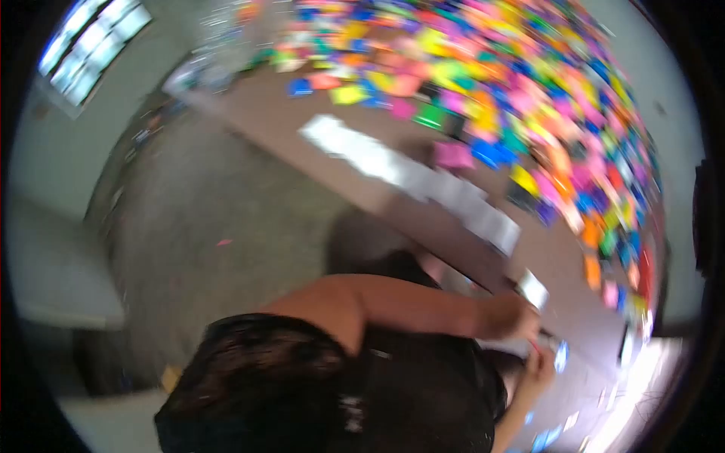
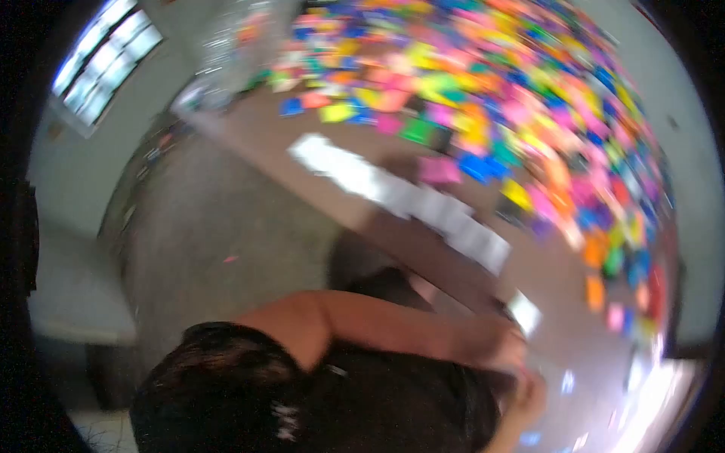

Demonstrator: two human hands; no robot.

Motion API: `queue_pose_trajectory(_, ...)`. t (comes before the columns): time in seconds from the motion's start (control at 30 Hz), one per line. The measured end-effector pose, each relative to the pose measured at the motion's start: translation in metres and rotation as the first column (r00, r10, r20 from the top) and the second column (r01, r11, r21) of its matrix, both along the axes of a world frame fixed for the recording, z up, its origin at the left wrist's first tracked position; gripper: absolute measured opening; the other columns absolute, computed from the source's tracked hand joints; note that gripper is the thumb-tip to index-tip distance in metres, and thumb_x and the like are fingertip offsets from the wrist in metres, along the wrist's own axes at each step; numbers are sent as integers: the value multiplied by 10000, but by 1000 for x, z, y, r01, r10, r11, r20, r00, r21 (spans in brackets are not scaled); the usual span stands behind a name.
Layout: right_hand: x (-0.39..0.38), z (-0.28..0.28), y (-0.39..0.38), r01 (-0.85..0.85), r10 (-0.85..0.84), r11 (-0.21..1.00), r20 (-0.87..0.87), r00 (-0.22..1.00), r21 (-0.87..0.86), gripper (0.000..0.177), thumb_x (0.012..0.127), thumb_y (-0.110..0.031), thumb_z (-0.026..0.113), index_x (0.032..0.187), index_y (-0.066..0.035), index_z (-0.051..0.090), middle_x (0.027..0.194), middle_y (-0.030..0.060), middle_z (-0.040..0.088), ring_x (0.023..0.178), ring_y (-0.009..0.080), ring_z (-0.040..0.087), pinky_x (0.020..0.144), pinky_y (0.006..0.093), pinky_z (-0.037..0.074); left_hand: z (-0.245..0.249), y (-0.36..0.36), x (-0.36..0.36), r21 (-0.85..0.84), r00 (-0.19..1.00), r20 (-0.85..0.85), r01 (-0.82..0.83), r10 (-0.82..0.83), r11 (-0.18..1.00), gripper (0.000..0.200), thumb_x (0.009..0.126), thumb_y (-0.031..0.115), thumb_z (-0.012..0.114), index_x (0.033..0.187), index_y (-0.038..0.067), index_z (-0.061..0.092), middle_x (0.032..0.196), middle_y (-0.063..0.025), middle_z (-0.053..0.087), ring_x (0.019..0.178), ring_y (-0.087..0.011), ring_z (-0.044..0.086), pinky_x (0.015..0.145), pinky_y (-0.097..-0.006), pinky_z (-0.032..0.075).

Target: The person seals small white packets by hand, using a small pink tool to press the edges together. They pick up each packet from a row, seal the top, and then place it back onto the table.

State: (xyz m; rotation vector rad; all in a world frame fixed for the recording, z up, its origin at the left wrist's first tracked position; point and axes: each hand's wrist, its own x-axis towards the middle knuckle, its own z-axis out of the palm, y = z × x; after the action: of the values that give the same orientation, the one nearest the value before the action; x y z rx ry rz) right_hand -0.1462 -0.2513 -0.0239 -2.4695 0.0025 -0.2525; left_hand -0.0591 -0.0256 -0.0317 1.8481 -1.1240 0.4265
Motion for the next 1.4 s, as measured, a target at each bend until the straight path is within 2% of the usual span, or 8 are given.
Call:
queue_pose_trajectory(0.1,25,-36,-52,-3,-30,929,85,996,371,143,1046,-176,619,989,-46,637,801,-24,518,695,79,457,622,247,393,24,8,5,342,989,-120,-40,86,939,131,824,283,708,799,158,737,842,-71,681,855,-293,696,711,-412,560)
queue_pose_trajectory(0.17,16,6,-30,242,-224,918,-94,970,315,453,971,-430,720,1086,9,702,937,183,685,860,252,625,827,439,520,38,5,3,385,973,-208,-13,100,923,189,804,331,736,796,142,750,855,-76,693,860,-308,702,708,-431,557)
queue_pose_trajectory(0.57,25,52,-23,115,-172,913,113,979,391,357,1007,-316,702,1062,36,696,929,141,700,847,236,640,782,367,539,22,-41,-9,487,992,-64,129,-112,864,187,842,268,688,937,174,818,900,-108,747,888,-353,718,746,-494,549)
queue_pose_trajectory(0.77,19,51,-39,129,-171,904,69,983,407,337,996,-303,721,1067,25,687,929,124,681,833,208,613,773,340,516,14,-45,-8,-120,922,387,76,-23,990,216,876,228,605,962,181,797,906,-95,755,916,-335,729,787,-479,546)
queue_pose_trajectory(0.87,37,10,-67,-42,-77,813,179,981,581,148,1055,-191,613,1026,-47,628,800,-26,498,713,66,442,623,234,379,34,-30,-10,525,1000,-27,20,-7,851,222,862,302,607,884,168,783,898,-78,772,901,-298,745,786,-458,548)
queue_pose_trajectory(1.0,23,48,-18,265,-279,885,-19,960,384,292,1019,-155,623,1281,-31,661,1040,13,616,850,112,527,746,263,467,13,-23,5,459,982,15,161,-189,874,173,793,308,638,798,180,754,855,-84,712,917,-287,689,820,-431,531)
queue_pose_trajectory(1.03,24,43,-28,227,-239,901,-15,971,369,275,1008,-135,628,1260,-37,675,1042,12,619,837,110,530,752,260,468,5,-13,9,18,942,291,168,-166,986,118,785,282,647,757,186,709,1003,-84,697,998,-276,661,843,-450,517)
queue_pose_trajectory(1.4,46,52,22,49,-42,971,-37,998,233,117,918,-107,737,1007,-31,746,855,97,664,790,212,626,746,332,505,5,23,48,333,999,21,-49,45,942,275,893,240,750,1158,174,722,1349,-100,621,1305,-303,560,1156,-494,402)
